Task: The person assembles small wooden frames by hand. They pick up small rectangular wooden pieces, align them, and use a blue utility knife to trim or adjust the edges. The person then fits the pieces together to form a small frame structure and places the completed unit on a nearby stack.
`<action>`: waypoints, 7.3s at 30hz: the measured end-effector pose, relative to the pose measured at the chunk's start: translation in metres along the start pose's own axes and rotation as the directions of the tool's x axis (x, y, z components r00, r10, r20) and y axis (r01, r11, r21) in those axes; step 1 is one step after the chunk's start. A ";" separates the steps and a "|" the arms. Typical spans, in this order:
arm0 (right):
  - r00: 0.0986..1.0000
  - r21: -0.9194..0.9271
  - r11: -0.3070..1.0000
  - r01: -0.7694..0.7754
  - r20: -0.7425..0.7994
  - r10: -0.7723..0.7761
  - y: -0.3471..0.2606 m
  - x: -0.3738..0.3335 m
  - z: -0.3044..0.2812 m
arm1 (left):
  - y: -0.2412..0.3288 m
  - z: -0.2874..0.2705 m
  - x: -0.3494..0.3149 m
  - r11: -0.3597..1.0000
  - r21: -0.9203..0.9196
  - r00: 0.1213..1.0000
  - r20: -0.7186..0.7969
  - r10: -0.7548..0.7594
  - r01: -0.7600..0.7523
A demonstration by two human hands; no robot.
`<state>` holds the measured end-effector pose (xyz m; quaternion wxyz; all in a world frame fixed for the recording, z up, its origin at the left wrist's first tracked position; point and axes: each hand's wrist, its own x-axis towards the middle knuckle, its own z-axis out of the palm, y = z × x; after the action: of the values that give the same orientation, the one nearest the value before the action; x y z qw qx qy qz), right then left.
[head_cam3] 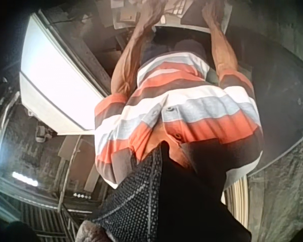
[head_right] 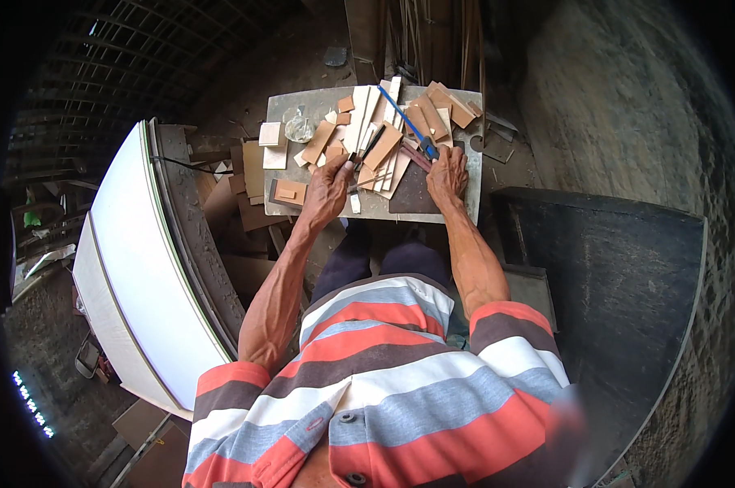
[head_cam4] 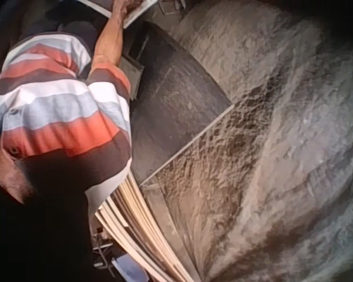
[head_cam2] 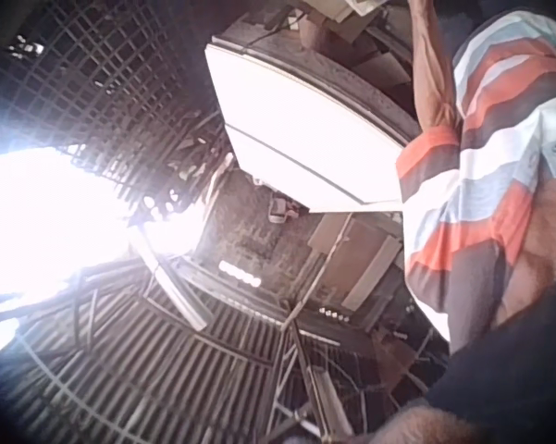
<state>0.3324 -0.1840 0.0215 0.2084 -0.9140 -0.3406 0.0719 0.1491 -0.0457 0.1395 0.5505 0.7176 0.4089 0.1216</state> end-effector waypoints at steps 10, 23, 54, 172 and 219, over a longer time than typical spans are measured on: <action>0.991 -0.105 0.986 0.128 -0.020 -0.131 -0.028 -0.010 0.019 | -0.021 -0.009 -0.016 0.968 -0.206 0.987 0.100 -0.125 0.143; 0.915 0.700 0.674 0.236 0.074 -0.397 -0.101 -0.028 -0.074 | -0.005 0.001 0.004 0.998 0.025 0.987 0.148 0.059 -0.064; 0.937 0.737 0.675 0.041 0.207 -0.283 -0.056 -0.038 -0.126 | 0.016 0.034 0.014 0.998 0.069 0.987 0.158 -0.024 0.013; 0.929 0.741 0.570 -0.354 0.349 0.123 -0.226 0.068 0.035 | -0.099 -0.123 0.036 0.987 0.055 0.986 -0.073 -0.149 0.153; 0.973 0.825 0.523 0.212 -0.127 -0.194 -0.128 -0.074 -0.146 | 0.064 -0.026 -0.105 0.758 -0.642 0.991 0.027 -0.131 0.117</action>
<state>0.2406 -0.1937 0.2074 0.6268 -0.6599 -0.3676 0.1912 0.0944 -0.1069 0.2347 0.7653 0.4564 0.3945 0.2243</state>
